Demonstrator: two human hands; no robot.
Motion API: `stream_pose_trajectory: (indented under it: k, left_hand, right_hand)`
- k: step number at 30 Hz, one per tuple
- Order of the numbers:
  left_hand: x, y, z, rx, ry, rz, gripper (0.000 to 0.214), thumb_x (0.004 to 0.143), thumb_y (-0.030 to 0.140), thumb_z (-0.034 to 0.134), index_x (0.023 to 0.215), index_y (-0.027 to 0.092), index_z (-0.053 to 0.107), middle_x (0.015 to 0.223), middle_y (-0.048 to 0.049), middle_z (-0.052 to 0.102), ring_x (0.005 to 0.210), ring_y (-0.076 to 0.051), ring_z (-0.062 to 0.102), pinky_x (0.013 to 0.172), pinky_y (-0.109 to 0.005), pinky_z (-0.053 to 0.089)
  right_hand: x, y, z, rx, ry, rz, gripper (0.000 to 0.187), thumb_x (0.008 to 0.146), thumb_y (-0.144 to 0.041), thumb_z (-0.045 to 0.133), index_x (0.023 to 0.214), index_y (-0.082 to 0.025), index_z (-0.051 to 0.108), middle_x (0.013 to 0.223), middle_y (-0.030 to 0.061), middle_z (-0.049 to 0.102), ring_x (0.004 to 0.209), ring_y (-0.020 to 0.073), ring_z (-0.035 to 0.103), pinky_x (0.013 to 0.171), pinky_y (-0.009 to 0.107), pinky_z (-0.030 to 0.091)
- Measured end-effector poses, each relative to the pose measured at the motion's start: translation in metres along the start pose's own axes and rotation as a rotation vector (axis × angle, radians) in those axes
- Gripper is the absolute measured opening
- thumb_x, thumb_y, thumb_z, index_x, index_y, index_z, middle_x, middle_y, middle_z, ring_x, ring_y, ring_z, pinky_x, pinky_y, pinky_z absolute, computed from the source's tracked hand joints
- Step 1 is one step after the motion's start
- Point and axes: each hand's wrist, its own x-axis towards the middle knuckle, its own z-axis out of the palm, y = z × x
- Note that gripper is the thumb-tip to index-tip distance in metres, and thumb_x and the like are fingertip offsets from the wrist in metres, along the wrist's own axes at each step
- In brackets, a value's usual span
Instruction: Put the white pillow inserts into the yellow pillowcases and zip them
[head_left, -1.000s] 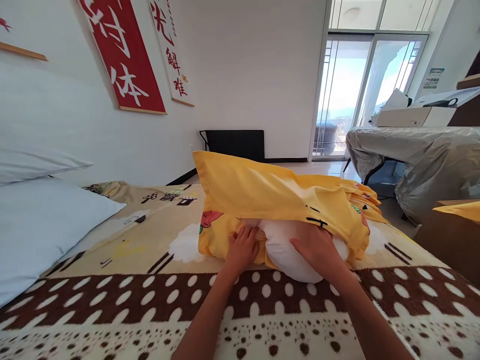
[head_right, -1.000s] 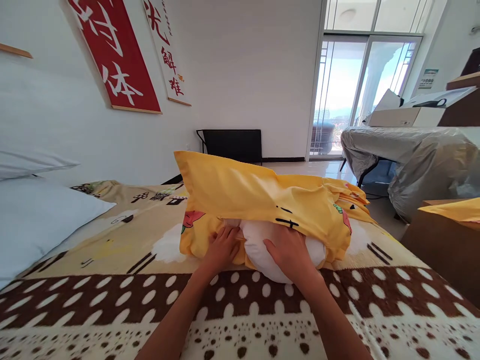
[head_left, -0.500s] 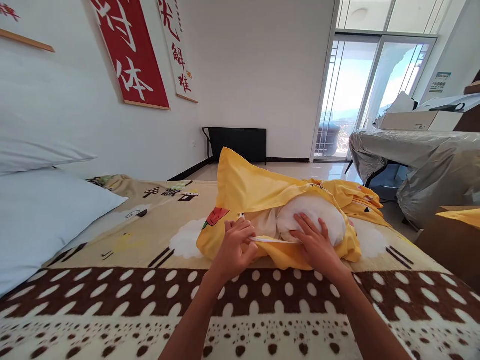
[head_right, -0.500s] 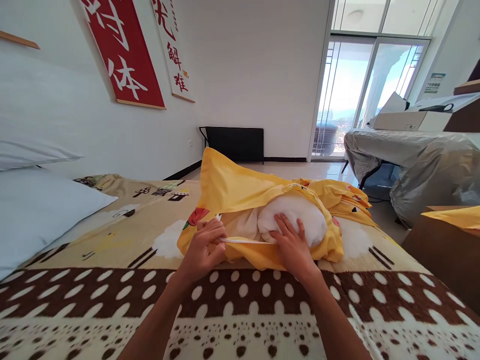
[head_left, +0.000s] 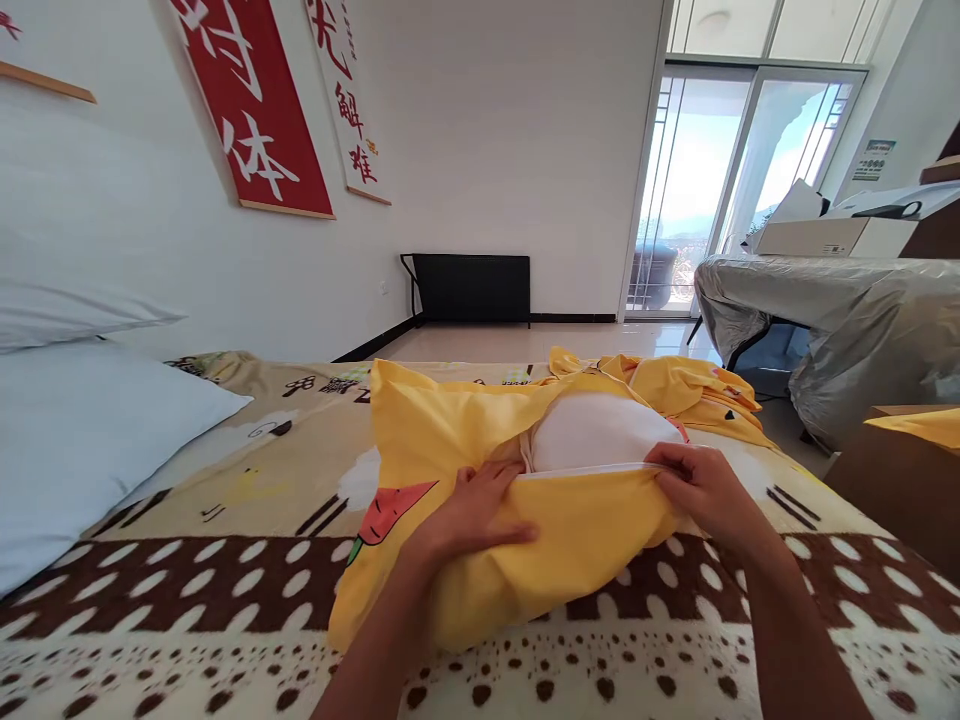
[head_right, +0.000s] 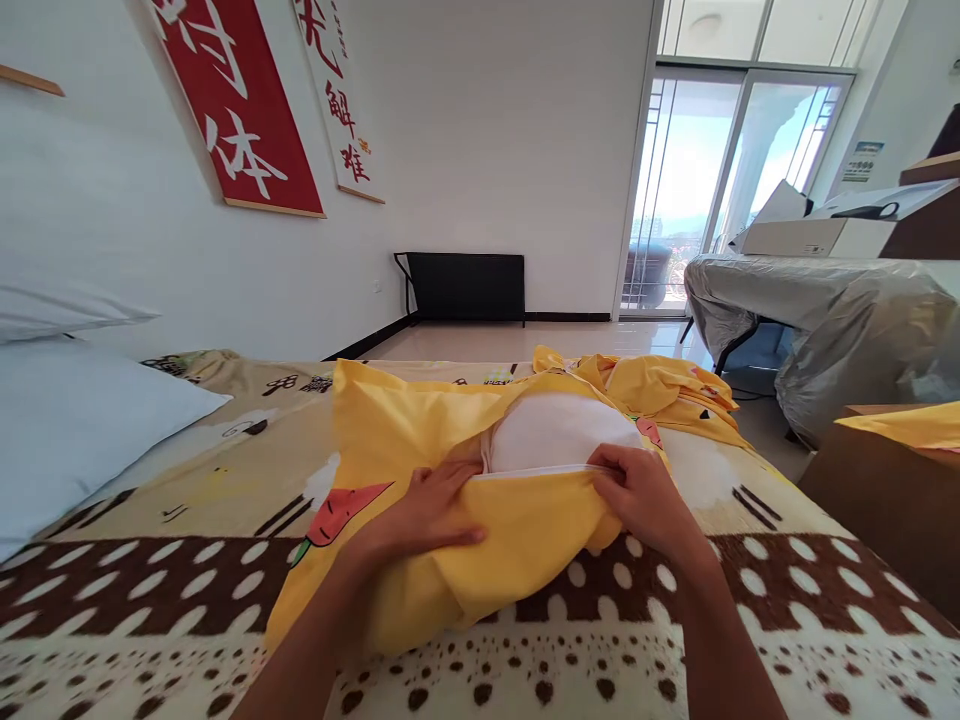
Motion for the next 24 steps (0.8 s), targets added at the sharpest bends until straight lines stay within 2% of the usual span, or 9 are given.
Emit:
stream_pose_trajectory:
  k: [3, 8, 10, 13, 14, 16, 18, 21, 24]
  left_hand:
    - [0.004, -0.003, 0.018, 0.101, -0.083, -0.019, 0.07, 0.058, 0.051, 0.075, 0.118, 0.021, 0.053, 0.123, -0.012, 0.058, 0.117, -0.032, 0.05, 0.096, -0.044, 0.033]
    - [0.007, -0.006, 0.02, 0.051, 0.011, 0.008, 0.016, 0.076, 0.023, 0.056, 0.09, 0.022, 0.063, 0.099, -0.0053, 0.068, 0.098, -0.025, 0.06, 0.089, -0.038, 0.035]
    - [0.007, -0.011, 0.009, 0.029, 0.051, 0.024, 0.018, 0.082, 0.022, 0.045, 0.08, 0.022, 0.063, 0.088, -0.0034, 0.069, 0.086, -0.021, 0.06, 0.088, -0.037, 0.035]
    - [-0.006, -0.022, -0.022, 0.009, 0.231, -0.029, 0.031, 0.087, 0.033, 0.034, 0.075, 0.021, 0.06, 0.077, -0.0044, 0.067, 0.075, -0.02, 0.056, 0.088, -0.038, 0.036]
    - [-0.014, -0.025, -0.035, -0.007, 0.336, -0.078, 0.034, 0.086, 0.039, 0.034, 0.075, 0.021, 0.06, 0.075, -0.0048, 0.066, 0.074, -0.02, 0.054, 0.088, -0.038, 0.038]
    - [-0.037, -0.031, -0.06, -0.056, 0.462, -0.223, 0.039, 0.082, 0.053, 0.038, 0.074, 0.022, 0.061, 0.071, -0.004, 0.065, 0.076, -0.022, 0.053, 0.084, -0.035, 0.041]
    - [-0.06, -0.038, -0.082, -0.139, 0.357, -0.364, 0.043, 0.075, 0.062, 0.046, 0.078, 0.024, 0.064, 0.078, -0.0027, 0.067, 0.081, -0.023, 0.056, 0.08, -0.032, 0.045]
    - [-0.086, -0.061, -0.099, -0.259, 0.312, -0.537, 0.049, 0.068, 0.065, 0.054, 0.095, 0.026, 0.066, 0.109, -0.0006, 0.067, 0.101, -0.026, 0.058, 0.083, -0.03, 0.047]
    - [-0.096, -0.1, -0.092, -0.23, 0.603, -0.8, 0.052, 0.066, 0.069, 0.053, 0.09, 0.024, 0.064, 0.109, -0.0071, 0.068, 0.103, -0.03, 0.06, 0.081, -0.036, 0.051]
  right_hand:
    - [0.004, 0.018, -0.005, -0.204, -0.07, 0.035, 0.015, 0.074, -0.026, 0.045, 0.066, -0.019, 0.056, 0.06, -0.0027, 0.054, 0.06, 0.0126, 0.046, 0.056, 0.024, 0.032]
    - [0.012, 0.061, -0.01, -0.289, -0.144, 0.067, 0.031, 0.075, -0.042, 0.056, 0.055, -0.019, 0.053, 0.052, -0.0034, 0.05, 0.054, 0.012, 0.043, 0.05, 0.024, 0.029]
    - [0.01, 0.066, -0.013, -0.225, -0.03, 0.051, 0.033, 0.076, -0.046, 0.058, 0.058, -0.019, 0.057, 0.054, -0.0026, 0.051, 0.056, 0.013, 0.045, 0.052, 0.025, 0.033]
    - [0.004, 0.051, -0.013, -0.079, 0.316, -0.057, 0.034, 0.08, -0.051, 0.055, 0.068, -0.019, 0.063, 0.065, 0.0005, 0.058, 0.067, 0.0164, 0.052, 0.067, 0.029, 0.042]
    - [0.003, 0.042, -0.011, -0.046, 0.389, -0.096, 0.035, 0.081, -0.051, 0.054, 0.07, -0.019, 0.063, 0.067, 0.0013, 0.059, 0.07, 0.017, 0.053, 0.071, 0.03, 0.042]
    - [0.004, 0.028, -0.004, -0.027, 0.364, -0.131, 0.035, 0.083, -0.051, 0.053, 0.07, -0.019, 0.063, 0.067, 0.0015, 0.059, 0.069, 0.0165, 0.052, 0.07, 0.03, 0.042]
    - [0.011, 0.027, 0.002, -0.014, 0.243, -0.11, 0.038, 0.084, -0.051, 0.05, 0.069, -0.019, 0.062, 0.064, 0.0009, 0.059, 0.063, 0.0148, 0.05, 0.063, 0.027, 0.04]
    - [0.024, 0.057, 0.005, -0.023, 0.271, 0.022, 0.043, 0.084, -0.053, 0.046, 0.066, -0.018, 0.061, 0.063, 0.0018, 0.06, 0.06, 0.0148, 0.051, 0.059, 0.026, 0.039]
    - [0.028, 0.107, 0.004, -0.215, 0.334, 0.326, 0.037, 0.079, -0.05, 0.05, 0.064, -0.019, 0.062, 0.066, 0.0064, 0.064, 0.063, 0.0193, 0.057, 0.062, 0.029, 0.041]
